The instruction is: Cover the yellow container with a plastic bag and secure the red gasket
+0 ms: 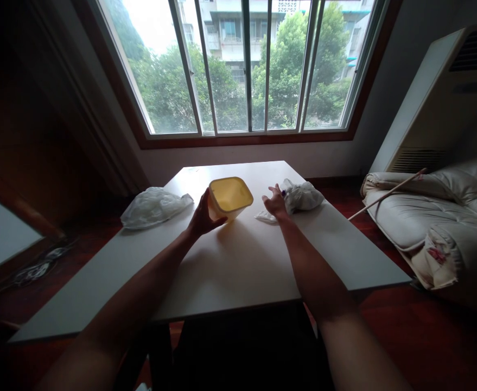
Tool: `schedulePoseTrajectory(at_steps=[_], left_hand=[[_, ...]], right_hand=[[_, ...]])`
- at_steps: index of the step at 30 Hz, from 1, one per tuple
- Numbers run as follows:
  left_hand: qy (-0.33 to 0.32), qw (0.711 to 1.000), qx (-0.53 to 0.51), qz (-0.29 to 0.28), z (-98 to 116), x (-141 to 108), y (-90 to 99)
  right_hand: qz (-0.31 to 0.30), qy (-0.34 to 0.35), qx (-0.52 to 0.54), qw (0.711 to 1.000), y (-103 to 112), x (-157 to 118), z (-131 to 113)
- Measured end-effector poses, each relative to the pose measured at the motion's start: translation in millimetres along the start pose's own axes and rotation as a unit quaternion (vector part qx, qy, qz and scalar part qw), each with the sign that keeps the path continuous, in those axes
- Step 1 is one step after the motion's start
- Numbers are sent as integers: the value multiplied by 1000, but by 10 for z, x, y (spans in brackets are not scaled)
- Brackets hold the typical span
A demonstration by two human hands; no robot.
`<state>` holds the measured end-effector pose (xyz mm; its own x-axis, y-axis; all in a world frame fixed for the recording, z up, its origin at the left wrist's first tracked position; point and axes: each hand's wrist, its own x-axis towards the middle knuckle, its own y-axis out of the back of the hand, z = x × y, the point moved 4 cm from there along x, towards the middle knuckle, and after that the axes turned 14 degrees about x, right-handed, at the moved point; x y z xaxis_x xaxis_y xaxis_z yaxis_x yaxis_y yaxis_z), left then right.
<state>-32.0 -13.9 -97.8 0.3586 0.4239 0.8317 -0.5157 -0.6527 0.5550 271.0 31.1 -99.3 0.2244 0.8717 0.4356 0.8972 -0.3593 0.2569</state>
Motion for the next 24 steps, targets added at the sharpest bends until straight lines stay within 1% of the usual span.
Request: schedulePoseTrajectory(at_steps=[3,6,9,11,14,16,18,19,22,24], left_hand=[[3,1000,4,1,-4,-3,0],[7,1000,6,1,-5,-5,3],[8,1000,4,0,4,-1,17],[13,1000,-1,-1,6,1,26],[28,1000,-9,-5,-10,-7,22],[45,999,-17,-10,-37,-24,0],[67,997,-29,-14,-67,-47,-35],[77,996,-37,-15,-79,-58,-54],[97,992,-72,-21,-91,-78,-110],[106,989,-97,-33,-82,-77,-146]], right_hand=[[20,-38,-8,999,79,21,90],[6,-79,-11,997,129,37,193],[-3,-95,-24,995,154,39,230],[7,-88,-36,995,164,27,171],[19,-40,-35,998,132,-30,-57],[-6,5,10,1000,49,-95,-248],[-55,42,89,994,-74,-172,-411],[-84,49,126,987,-143,-210,-469],[-152,41,196,968,-324,-301,-546],[-172,30,218,960,-396,-337,-545]])
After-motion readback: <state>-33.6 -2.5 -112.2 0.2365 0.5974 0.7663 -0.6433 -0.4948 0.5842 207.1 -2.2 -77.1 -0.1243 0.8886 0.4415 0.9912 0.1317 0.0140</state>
